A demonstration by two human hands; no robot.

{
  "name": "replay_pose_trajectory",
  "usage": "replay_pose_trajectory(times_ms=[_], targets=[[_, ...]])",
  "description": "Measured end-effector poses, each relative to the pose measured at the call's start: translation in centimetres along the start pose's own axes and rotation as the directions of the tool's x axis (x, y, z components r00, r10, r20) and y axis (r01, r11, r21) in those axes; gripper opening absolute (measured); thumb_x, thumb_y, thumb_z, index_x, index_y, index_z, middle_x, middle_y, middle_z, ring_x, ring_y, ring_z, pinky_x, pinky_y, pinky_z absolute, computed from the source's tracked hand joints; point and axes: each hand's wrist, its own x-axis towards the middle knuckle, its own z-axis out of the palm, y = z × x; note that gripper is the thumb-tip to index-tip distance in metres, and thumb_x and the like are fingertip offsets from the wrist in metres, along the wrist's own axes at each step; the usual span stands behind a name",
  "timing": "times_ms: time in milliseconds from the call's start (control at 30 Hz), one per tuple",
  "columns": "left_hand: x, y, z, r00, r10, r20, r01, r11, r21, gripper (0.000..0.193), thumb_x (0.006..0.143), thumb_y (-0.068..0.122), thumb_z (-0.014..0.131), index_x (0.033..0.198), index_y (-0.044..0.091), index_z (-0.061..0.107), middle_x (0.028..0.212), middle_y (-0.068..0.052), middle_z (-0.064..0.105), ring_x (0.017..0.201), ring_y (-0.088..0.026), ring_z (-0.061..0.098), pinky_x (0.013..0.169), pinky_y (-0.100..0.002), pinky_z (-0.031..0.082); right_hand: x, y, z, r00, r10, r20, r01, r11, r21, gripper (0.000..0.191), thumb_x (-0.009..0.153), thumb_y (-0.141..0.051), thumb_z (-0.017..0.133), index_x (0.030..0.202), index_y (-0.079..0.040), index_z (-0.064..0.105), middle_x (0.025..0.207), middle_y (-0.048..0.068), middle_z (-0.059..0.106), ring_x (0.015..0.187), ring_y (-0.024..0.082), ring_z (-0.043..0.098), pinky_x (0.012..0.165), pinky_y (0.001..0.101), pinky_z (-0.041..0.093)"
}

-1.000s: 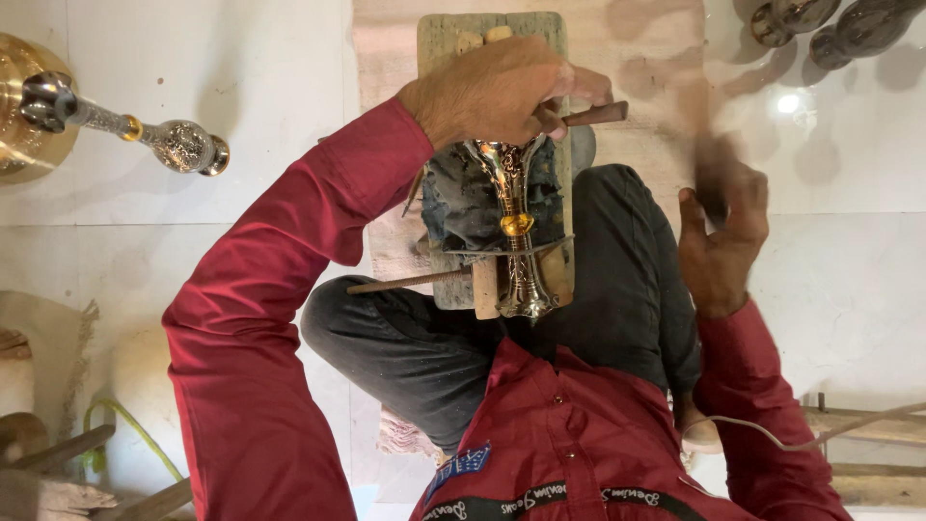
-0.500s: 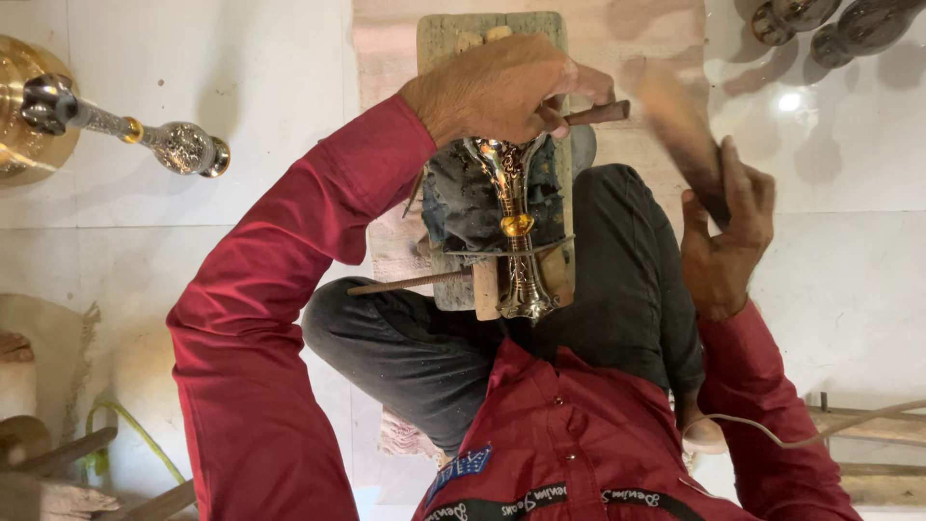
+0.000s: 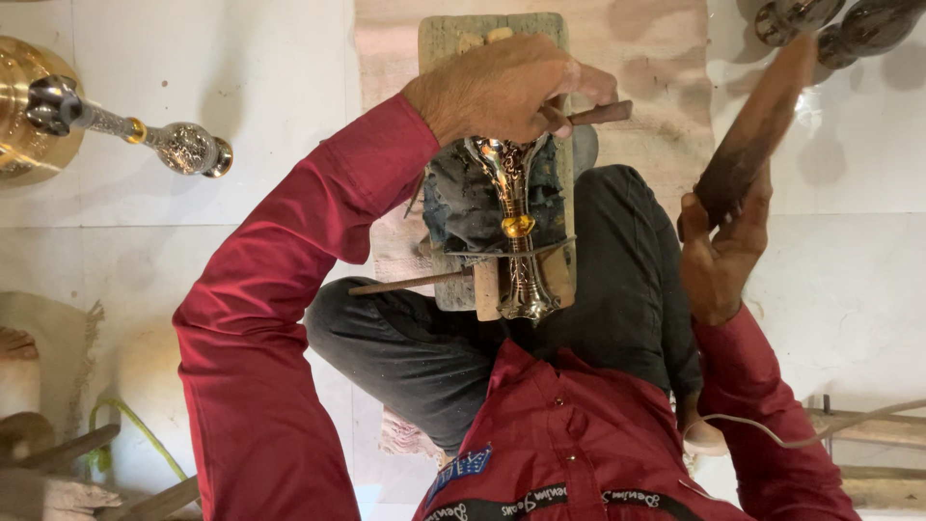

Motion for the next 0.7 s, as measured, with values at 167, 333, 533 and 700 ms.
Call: replay_pose_trajectory(times_ms=[167,333,533,700], targets=[[0.0,-0.4,0.2,1.0,0.0,0.015,-0.001,0.999,0.047,0.04,0.085,0.007,0.083,0.12,0.017,0.068,0.067,-0.006,0.071,0.065,-0.021,0.073,0.055,-0.045,0.054,-0.4,0.8,-0.1,0.991,-0.131,-0.022,0.124,0.973,-0.196,0.062,0.108,0.01,0.068,0.159,-0.017,0.047,0.12,0.015,0.057,0.105,0.023,0.057,0.091,0.0329,0.053],[-0.1,-2.0,1.7,0.997,0.057,-0.061,-0.054,0.998,0.044,0.047,0.087,0.003,0.079,0.13,0.017,0.067,0.079,-0.009,0.074,0.069,-0.021,0.075,0.059,-0.039,0.059,-0.5,0.0,0.0,0.956,-0.212,0.201,0.292,0.694,-0.658,0.068,0.1,0.007,0.069,0.161,-0.012,0.046,0.123,0.019,0.057,0.109,0.034,0.061,0.095,0.0445,0.053],[-3.8,-4.3,3.7,0.902,0.005,-0.432,-0.1,0.975,-0.197,0.042,0.107,0.002,0.07,0.144,0.015,0.056,0.105,-0.009,0.078,0.086,-0.016,0.079,0.074,-0.026,0.069,-0.4,-1.6,1.5,0.948,-0.033,0.316,0.212,0.806,-0.552,0.068,0.094,0.0,0.071,0.158,-0.014,0.051,0.121,0.02,0.059,0.105,0.034,0.064,0.086,0.0434,0.055],[-8.2,-2.6,7.5,0.543,-0.447,-0.71,0.122,0.879,-0.46,0.035,0.1,0.011,0.076,0.13,0.012,0.058,0.088,-0.006,0.079,0.058,-0.009,0.068,0.046,-0.022,0.054,1.3,-2.1,0.9,0.907,-0.113,0.406,0.337,0.774,-0.537,0.064,0.096,-0.003,0.072,0.156,-0.012,0.053,0.122,0.022,0.06,0.106,0.034,0.063,0.089,0.0433,0.054]])
